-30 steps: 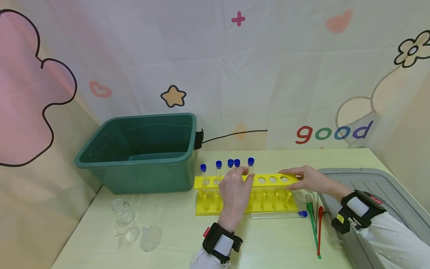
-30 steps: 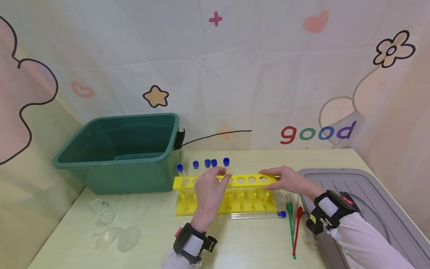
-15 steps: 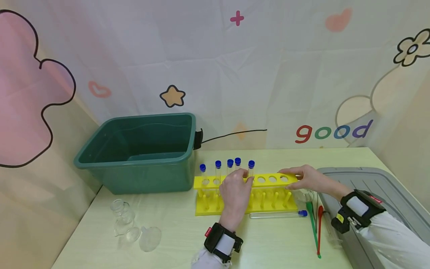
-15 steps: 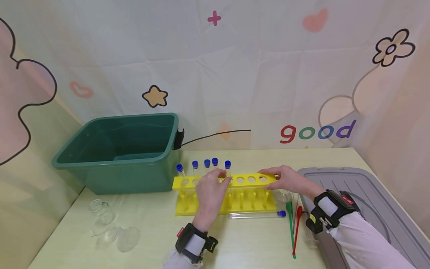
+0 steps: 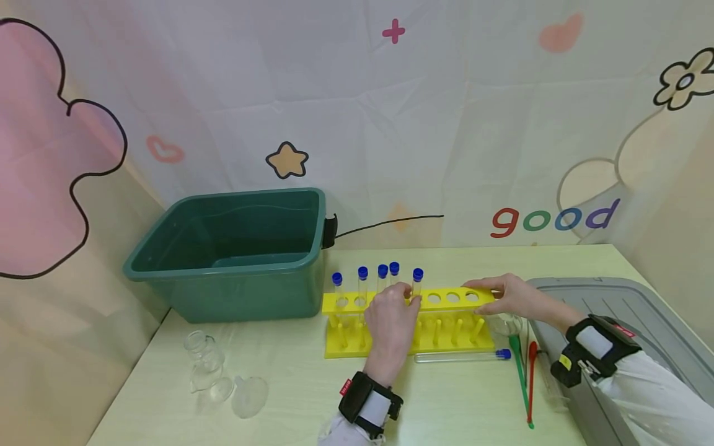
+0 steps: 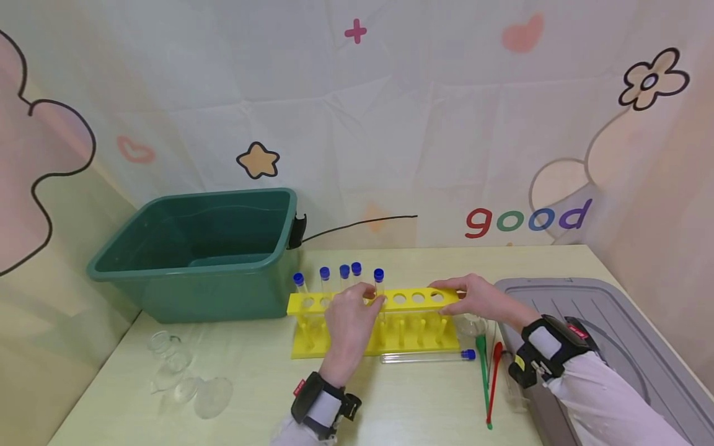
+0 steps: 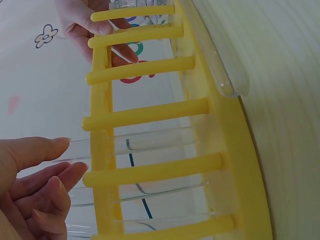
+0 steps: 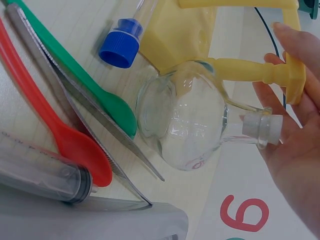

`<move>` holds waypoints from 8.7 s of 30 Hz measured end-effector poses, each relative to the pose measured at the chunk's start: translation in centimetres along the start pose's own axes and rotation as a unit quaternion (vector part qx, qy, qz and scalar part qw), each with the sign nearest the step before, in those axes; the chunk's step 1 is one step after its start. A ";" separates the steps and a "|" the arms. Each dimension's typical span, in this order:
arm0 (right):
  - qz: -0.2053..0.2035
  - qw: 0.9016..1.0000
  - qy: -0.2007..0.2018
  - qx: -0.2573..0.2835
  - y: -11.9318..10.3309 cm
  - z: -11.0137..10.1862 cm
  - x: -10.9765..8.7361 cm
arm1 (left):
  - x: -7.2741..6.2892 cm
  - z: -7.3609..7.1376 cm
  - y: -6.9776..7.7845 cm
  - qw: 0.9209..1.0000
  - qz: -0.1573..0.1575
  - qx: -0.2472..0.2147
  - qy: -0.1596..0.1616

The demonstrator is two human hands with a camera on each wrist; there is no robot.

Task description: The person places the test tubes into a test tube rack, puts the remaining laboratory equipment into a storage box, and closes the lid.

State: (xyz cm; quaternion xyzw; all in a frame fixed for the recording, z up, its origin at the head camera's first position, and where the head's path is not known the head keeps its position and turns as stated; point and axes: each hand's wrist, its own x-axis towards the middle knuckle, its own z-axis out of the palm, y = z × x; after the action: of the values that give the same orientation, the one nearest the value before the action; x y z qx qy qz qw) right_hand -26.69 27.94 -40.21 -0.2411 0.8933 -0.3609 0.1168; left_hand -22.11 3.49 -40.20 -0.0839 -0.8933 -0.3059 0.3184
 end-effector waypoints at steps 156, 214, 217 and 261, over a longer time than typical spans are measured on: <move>-0.011 1.000 0.010 -0.001 0.0 0.2 0.1 | 0.7 0.3 2.5 0.994 0.087 -0.062 0.009; -0.010 1.000 0.004 -0.016 -0.2 0.0 0.1 | -1.5 -7.1 -4.2 0.997 0.074 0.008 0.000; -0.008 1.000 0.004 -0.014 -0.2 0.1 0.2 | -1.4 -7.8 -6.2 0.994 0.107 0.014 0.021; -0.040 0.974 -0.045 -0.220 -3.6 -1.6 3.9 | 0.9 -6.5 -12.6 0.990 0.049 0.041 -0.128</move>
State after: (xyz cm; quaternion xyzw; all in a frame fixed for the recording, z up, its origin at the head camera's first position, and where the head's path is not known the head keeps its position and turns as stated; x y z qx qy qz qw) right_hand -29.36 24.67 -36.69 -0.3123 0.9342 -0.1490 0.0867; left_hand -23.80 -10.48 -41.88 -0.1528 -0.9333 -0.2397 0.2195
